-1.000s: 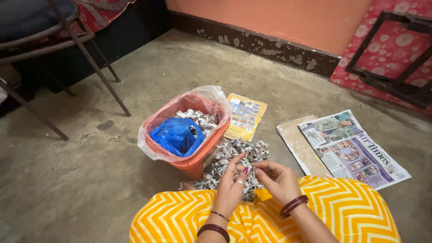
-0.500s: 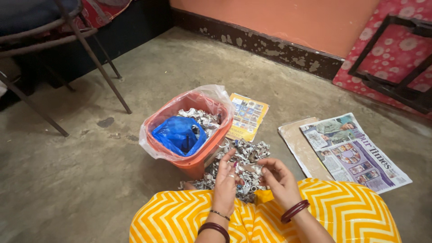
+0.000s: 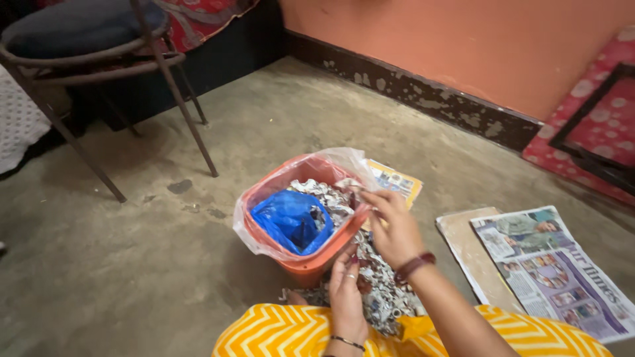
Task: The person sits on the floor and repeatedly rolls small pieces of newspaper into tight cylindrical shapes by hand. The rolled pieces are placed into a nearby orange bucket lined with a blue plastic bag.
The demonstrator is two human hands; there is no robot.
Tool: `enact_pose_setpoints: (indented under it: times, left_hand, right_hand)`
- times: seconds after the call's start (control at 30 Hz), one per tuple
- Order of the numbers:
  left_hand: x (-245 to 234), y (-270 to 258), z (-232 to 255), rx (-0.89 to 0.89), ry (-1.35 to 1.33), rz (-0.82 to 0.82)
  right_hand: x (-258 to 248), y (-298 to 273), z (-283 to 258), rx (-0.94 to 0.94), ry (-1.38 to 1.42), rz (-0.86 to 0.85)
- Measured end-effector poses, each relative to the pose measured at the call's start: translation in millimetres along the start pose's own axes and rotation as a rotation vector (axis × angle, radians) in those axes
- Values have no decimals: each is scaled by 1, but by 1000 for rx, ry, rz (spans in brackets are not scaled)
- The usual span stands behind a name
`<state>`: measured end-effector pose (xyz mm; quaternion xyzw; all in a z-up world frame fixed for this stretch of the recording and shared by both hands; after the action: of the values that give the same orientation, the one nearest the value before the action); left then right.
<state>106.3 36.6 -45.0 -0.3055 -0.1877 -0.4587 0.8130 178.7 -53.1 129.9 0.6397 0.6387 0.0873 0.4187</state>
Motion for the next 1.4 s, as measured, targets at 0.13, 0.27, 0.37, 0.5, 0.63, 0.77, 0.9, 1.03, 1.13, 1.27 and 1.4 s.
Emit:
enact_pose_setpoints:
  times: [0.13,0.27,0.37,0.5,0.63,0.77,0.9,1.03,1.13,1.27,1.4]
  left_hand:
    - [-9,9,-1,-25,5,121]
    - [-14,16,-14,-56,-17,181]
    - [-14,19,-21,-79,-1,209]
    - [-7,13,-27,-151,27,181]
    - [-1,10,-29,-171,12,116]
    - [-1,9,-32,-177,40,68]
    - [1,7,-38,-228,90,50]
    - [6,6,-49,-204,169,-19]
    - [4,7,-63,-199,290,-79]
    - [-7,5,-84,-295,474,-110]
    - [-17,5,-101,-345,528,-136]
  right_hand:
    - [79,24,11,-205,-361,-302]
    - [157,25,69,-116,-706,-764]
    - [191,15,105,29,-792,-1147]
    - [204,12,104,21,-668,-1240]
    - [184,29,74,-49,-723,-1173]
    - [87,62,25,-60,-280,-527]
    - [-12,18,74,194,-197,-247]
    - [-41,-88,196,437,-452,-463]
    - [-27,-179,242,612,-485,-751]
    - [-4,-217,235,846,-509,-876]
    - [13,-213,223,845,-495,-858]
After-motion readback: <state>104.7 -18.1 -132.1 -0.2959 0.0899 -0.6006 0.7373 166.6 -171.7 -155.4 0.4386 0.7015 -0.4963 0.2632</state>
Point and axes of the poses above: each hand's wrist, its own y-axis towards the middle knuckle, its own x-axis out of the palm, z = x × y, the point moved 9 cm from there along y, towards the middle knuckle, and after that the axes turned 6 degrees about z, right-handed, at the moved point
